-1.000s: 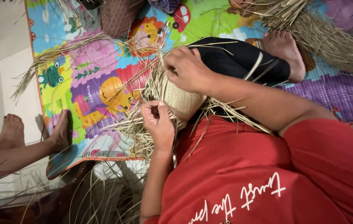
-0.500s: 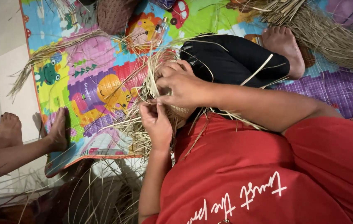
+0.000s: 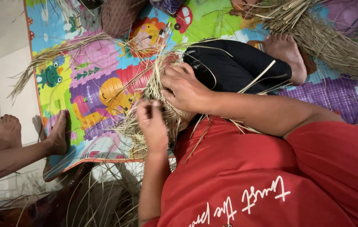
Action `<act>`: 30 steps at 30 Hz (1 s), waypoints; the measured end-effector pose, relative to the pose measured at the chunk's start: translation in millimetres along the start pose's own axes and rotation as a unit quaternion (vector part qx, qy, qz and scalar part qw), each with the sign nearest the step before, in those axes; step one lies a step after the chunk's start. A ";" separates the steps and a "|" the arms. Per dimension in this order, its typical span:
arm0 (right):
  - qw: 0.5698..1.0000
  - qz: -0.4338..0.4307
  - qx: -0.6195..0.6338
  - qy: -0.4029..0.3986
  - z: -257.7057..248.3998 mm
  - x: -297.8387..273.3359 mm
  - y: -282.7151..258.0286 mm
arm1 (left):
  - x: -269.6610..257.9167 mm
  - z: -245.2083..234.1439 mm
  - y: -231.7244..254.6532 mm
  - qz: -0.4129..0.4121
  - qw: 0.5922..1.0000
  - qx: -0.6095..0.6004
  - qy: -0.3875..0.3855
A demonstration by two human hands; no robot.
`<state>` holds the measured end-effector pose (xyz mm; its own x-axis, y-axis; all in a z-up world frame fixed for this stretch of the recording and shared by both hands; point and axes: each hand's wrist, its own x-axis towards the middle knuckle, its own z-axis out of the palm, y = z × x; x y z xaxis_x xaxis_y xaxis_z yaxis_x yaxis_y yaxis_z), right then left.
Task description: Weaving a basket using dried straw fibers while sitting on a mat on the floor.
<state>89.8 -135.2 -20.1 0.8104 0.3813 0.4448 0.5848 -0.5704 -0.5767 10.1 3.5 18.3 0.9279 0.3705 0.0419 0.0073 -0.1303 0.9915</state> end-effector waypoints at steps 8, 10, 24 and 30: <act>0.998 -0.023 -0.040 0.031 6.3 -1.4 -3.5 | 32.7 -124.3 -23.3 -0.095 0.931 -0.345 0.065; 0.998 -0.029 -0.038 0.032 4.4 -2.5 -5.7 | 18.7 -136.7 -16.0 -0.084 0.935 -0.332 0.098; 0.999 -0.006 0.020 0.041 5.6 -6.7 -6.5 | -3.4 -19.5 0.7 0.427 0.862 0.272 -0.031; 0.995 0.003 0.079 0.065 -1.9 -7.9 -11.3 | 3.0 1.8 -7.0 0.336 0.914 0.215 -0.067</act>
<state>76.8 -133.1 -15.8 0.8086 0.2758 0.5197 0.5865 -0.4477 -0.6750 13.6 3.8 11.3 0.8134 -0.0388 0.5804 -0.4631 -0.6469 0.6058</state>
